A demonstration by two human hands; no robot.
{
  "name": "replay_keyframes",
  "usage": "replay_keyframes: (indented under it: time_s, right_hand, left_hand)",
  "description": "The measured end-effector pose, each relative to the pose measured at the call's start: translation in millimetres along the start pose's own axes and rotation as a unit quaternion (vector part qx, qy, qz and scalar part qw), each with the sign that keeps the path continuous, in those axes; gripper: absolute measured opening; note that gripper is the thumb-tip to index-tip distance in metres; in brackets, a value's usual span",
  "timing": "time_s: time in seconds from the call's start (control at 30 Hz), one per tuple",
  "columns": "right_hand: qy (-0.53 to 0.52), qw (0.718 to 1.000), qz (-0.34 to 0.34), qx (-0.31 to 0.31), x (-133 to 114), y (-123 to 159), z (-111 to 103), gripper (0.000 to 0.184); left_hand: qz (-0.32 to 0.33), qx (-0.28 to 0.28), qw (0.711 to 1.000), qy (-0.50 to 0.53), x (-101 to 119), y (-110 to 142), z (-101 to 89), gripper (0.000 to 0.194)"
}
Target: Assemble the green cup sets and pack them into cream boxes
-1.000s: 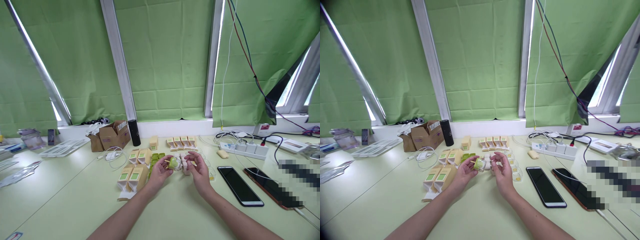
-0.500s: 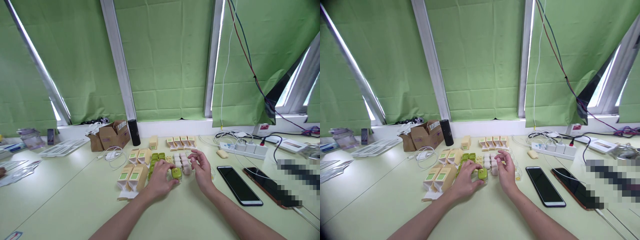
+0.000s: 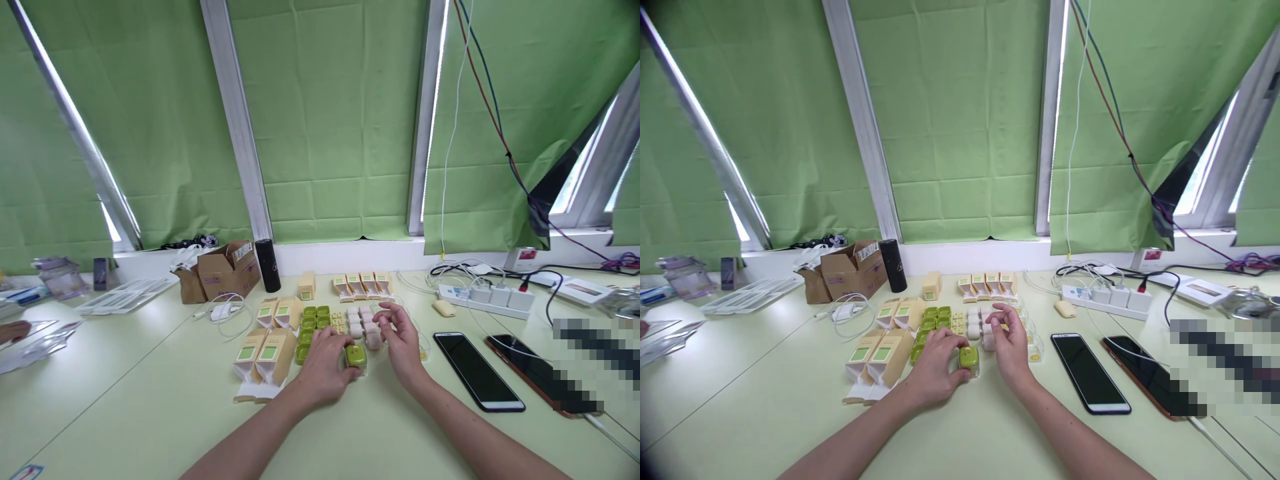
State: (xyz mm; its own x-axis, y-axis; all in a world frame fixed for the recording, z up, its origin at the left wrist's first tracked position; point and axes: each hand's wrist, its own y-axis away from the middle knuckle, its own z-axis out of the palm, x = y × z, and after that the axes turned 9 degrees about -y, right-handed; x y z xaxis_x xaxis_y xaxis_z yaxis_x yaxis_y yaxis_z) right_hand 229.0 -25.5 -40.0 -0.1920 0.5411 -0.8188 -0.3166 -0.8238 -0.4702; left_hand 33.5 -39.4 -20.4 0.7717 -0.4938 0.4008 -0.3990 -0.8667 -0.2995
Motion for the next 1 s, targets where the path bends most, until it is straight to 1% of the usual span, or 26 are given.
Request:
replay_keyframes:
  time_s: [0.1,0.17,0.23,0.33,0.4,0.47,0.6,0.67,0.7,0.83,1.0]
  right_hand:
    - [-0.002,1.0,-0.003,-0.002,1,0,0,0.035]
    - [-0.004,1.0,-0.003,-0.001,1,0,-1,0.035]
    - [-0.005,1.0,-0.001,0.001,1,0,-1,0.035]
    - [-0.003,1.0,0.002,0.007,1,-1,-1,0.034]
    - [-0.003,1.0,-0.001,0.01,1,-1,-1,0.034]
    - [-0.004,1.0,-0.006,0.009,1,0,0,0.033]
    - [-0.001,1.0,-0.009,-0.002,0,1,0,0.032]
    - [0.001,1.0,-0.008,-0.006,0,1,0,0.031]
    - [0.002,1.0,-0.007,-0.007,0,1,0,0.031]
    - [0.012,1.0,-0.007,-0.007,1,1,-2,0.031]
    - [0.018,1.0,-0.004,-0.009,1,0,-2,0.034]
  left_hand:
    - [0.015,0.007,1.0,0.011,-2,1,0.7,0.05]
    - [0.018,0.017,0.999,0.023,-3,0,-2.6,0.053]
    - [0.017,0.035,0.999,0.032,-5,-4,-8.6,0.046]
    - [0.015,0.08,0.996,0.022,-9,-14,-19.8,0.035]
    - [0.019,0.091,0.996,0.006,-12,-24,-26.4,0.031]
    - [0.028,0.087,0.995,-0.03,-14,-35,-31.2,0.033]
    - [0.05,0.031,0.987,-0.149,-19,-66,-35.0,0.034]
    - [0.059,-0.029,0.976,-0.206,-24,-86,-33.8,0.036]
    - [0.065,-0.056,0.973,-0.213,-27,-95,-32.4,0.036]
    - [0.068,-0.13,0.964,-0.221,-41,-128,-21.8,0.039]
    - [0.06,-0.19,0.95,-0.239,-51,-152,-2.6,0.05]
